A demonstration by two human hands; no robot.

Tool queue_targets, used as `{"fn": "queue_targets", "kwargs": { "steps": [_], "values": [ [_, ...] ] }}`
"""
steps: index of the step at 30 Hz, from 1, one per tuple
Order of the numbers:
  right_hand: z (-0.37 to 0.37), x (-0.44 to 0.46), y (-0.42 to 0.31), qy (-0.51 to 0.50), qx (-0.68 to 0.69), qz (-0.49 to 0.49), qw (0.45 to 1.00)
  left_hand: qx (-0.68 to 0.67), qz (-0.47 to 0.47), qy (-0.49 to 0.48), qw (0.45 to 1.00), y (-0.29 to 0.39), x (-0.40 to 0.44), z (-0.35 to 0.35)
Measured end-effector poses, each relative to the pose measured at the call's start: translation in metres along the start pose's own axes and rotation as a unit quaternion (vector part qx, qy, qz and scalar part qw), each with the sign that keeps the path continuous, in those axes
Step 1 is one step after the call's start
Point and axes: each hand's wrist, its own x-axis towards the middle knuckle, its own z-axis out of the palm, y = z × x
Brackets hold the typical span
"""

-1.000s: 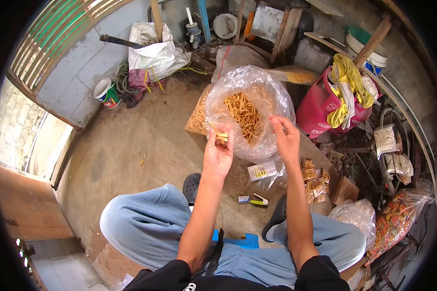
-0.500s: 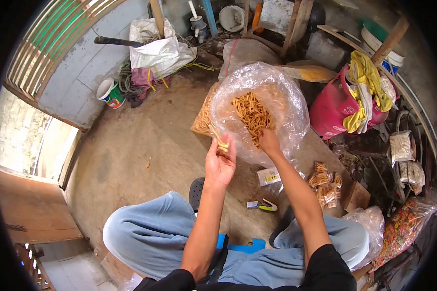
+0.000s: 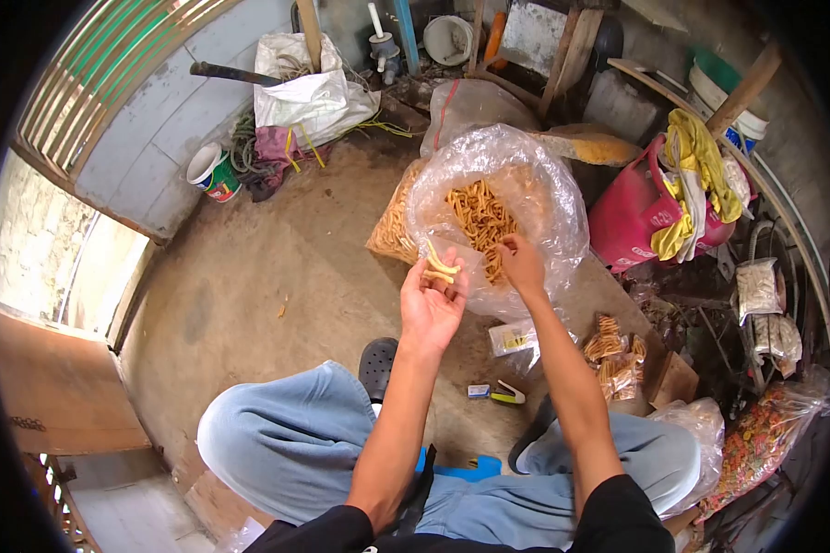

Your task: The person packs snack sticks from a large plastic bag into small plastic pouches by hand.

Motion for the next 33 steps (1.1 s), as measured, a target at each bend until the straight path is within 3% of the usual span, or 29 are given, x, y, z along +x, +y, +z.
{"fn": "queue_targets", "kwargs": {
  "steps": [2, 4, 5, 7, 12, 19, 25, 27, 33],
  "values": [
    [-0.026, 0.0, -0.02, 0.025, 0.061, -0.025, 0.998, -0.002, -0.001, -0.011, 1.0, 0.001, -0.004, 0.003],
    [-0.069, -0.015, -0.062, 0.028, 0.277, 0.059, 0.959, 0.019, 0.016, -0.028, 0.999, 0.0, -0.01, 0.004],
    [-0.085, -0.021, -0.079, 0.027, 0.275, 0.052, 0.96, 0.015, 0.019, -0.034, 0.999, 0.0, -0.011, 0.006],
    [-0.113, -0.037, -0.108, 0.023, 0.399, 0.039, 0.916, 0.012, 0.029, -0.04, 0.999, -0.001, -0.015, 0.007],
    [-0.153, -0.078, -0.157, 0.006, 0.397, -0.027, 0.917, 0.019, 0.043, -0.093, 0.995, -0.005, -0.033, 0.019],
    [-0.15, -0.108, -0.173, 0.002, 0.386, -0.067, 0.92, 0.039, 0.039, -0.129, 0.99, -0.018, -0.053, 0.032],
    [-0.138, -0.116, -0.172, 0.072, 0.338, -0.109, 0.932, 0.07, 0.027, -0.133, 0.988, -0.022, -0.067, 0.037],
    [-0.146, -0.122, -0.184, 0.115, 0.434, -0.109, 0.887, 0.044, 0.026, -0.14, 0.989, -0.019, -0.074, 0.041],
    [-0.165, -0.126, -0.2, 0.145, 0.412, -0.13, 0.89, -0.005, 0.03, -0.151, 0.988, -0.008, -0.073, 0.037]
  ]
}}
